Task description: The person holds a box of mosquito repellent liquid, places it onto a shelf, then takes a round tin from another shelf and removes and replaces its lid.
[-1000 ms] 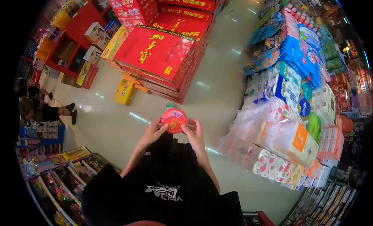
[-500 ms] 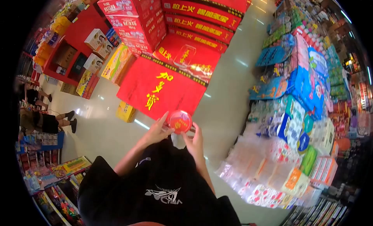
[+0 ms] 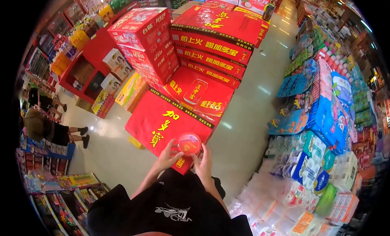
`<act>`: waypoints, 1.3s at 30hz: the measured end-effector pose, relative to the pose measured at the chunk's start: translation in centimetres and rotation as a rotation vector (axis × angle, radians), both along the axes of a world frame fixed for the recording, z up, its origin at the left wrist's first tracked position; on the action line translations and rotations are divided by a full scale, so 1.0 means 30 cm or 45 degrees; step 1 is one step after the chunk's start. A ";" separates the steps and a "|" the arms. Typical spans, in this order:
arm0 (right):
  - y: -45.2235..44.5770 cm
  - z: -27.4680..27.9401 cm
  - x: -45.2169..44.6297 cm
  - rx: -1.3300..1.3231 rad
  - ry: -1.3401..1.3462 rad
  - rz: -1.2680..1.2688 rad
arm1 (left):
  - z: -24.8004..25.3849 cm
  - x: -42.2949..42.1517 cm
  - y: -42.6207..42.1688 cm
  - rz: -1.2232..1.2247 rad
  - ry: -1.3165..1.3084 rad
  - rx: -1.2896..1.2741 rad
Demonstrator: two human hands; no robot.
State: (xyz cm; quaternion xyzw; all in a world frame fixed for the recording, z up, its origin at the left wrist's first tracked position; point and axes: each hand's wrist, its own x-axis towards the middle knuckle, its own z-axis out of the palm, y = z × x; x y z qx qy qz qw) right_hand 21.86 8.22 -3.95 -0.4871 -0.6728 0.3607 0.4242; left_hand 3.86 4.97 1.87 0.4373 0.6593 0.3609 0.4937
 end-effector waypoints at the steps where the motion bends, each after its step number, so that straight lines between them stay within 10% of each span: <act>1: 0.025 -0.004 0.002 0.030 -0.004 -0.011 | -0.002 0.006 0.025 -0.014 0.021 0.025; 39: 0.327 0.005 0.074 -0.294 0.125 0.183 | -0.136 -0.019 0.221 -0.145 -0.529 0.225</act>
